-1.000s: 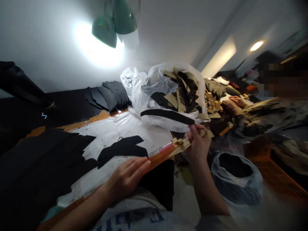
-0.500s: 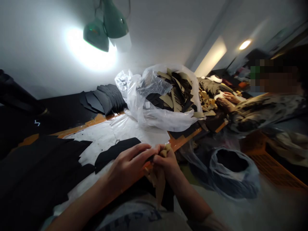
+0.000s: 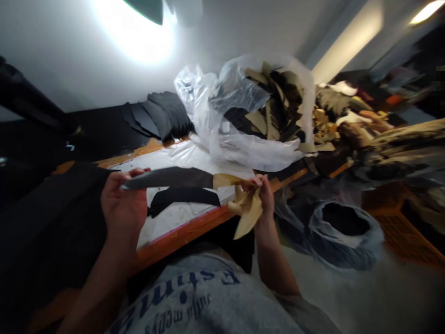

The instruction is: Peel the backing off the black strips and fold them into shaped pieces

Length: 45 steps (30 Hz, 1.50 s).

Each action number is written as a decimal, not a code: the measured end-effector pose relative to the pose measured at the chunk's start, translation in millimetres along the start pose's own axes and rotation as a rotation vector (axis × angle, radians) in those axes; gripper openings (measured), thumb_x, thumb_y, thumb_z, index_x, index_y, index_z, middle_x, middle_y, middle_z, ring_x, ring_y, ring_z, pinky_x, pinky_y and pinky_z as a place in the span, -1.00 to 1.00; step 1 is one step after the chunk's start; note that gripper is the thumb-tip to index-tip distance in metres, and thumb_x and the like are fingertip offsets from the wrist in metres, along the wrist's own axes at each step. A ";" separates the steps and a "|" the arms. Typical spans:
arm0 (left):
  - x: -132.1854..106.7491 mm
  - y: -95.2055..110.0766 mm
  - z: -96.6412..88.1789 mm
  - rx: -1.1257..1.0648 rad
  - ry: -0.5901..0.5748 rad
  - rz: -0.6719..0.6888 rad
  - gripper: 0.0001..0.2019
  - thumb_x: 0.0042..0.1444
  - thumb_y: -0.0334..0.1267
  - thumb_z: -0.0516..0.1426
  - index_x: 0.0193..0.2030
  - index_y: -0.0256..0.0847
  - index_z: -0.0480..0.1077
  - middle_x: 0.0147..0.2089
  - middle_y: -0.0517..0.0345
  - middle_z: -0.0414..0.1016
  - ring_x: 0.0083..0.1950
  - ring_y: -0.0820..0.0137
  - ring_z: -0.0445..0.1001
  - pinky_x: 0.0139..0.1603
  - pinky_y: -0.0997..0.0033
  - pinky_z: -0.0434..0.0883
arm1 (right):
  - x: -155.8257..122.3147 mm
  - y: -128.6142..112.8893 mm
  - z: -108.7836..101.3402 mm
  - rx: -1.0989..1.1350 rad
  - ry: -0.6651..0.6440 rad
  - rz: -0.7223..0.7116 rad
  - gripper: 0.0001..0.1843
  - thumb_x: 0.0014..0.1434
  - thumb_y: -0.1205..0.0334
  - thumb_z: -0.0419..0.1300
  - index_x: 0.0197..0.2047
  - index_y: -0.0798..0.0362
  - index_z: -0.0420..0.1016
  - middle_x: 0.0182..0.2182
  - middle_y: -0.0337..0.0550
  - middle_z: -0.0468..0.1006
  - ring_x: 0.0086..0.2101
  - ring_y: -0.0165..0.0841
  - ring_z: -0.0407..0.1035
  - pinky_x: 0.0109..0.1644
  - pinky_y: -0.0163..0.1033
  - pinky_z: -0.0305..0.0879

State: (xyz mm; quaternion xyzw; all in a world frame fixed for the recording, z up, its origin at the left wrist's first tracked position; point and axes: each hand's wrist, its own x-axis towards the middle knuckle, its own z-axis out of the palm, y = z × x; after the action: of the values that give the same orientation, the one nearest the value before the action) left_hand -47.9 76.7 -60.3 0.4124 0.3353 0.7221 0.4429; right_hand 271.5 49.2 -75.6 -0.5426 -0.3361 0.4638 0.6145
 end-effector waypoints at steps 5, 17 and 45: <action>19.7 23.6 -27.3 -0.062 -0.069 -0.141 -0.76 0.20 -0.08 0.28 -0.11 -0.06 0.36 -0.26 0.28 0.44 -0.20 0.48 0.52 0.06 0.29 0.54 | 2.1 3.2 -39.6 0.103 -0.096 0.117 -0.54 0.21 -0.27 0.25 -0.23 -0.08 0.23 -0.66 -0.51 -0.17 -0.67 -0.51 -0.29 -0.60 -0.40 -0.05; -40.7 11.7 33.1 0.645 -0.993 -0.206 -0.47 0.33 -0.32 0.11 0.37 -0.11 0.02 -0.10 0.14 0.46 -0.33 0.56 0.42 -0.24 0.52 0.44 | -41.7 -21.2 45.7 -0.573 -0.795 0.020 -0.81 0.22 0.13 0.34 -0.31 0.07 0.53 -0.42 -0.22 0.49 -0.43 -0.43 0.31 -0.35 -0.33 0.21; -73.7 11.8 -8.9 0.188 -0.626 -0.713 -0.47 0.37 0.18 -0.01 0.12 -0.25 0.41 -0.15 -0.01 0.53 -0.19 0.39 0.51 -0.16 0.40 0.44 | -41.6 -4.5 -6.0 0.302 -0.394 0.150 -0.53 0.05 -0.06 0.35 -0.49 -0.03 0.14 -0.62 -0.30 0.09 -0.64 -0.38 0.04 -0.50 -0.14 0.25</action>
State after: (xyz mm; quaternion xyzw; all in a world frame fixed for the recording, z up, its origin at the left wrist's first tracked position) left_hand -40.3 3.6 -76.1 0.5074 0.3701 0.3331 0.7033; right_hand 263.6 8.4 -68.6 -0.3672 -0.3349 0.6497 0.5752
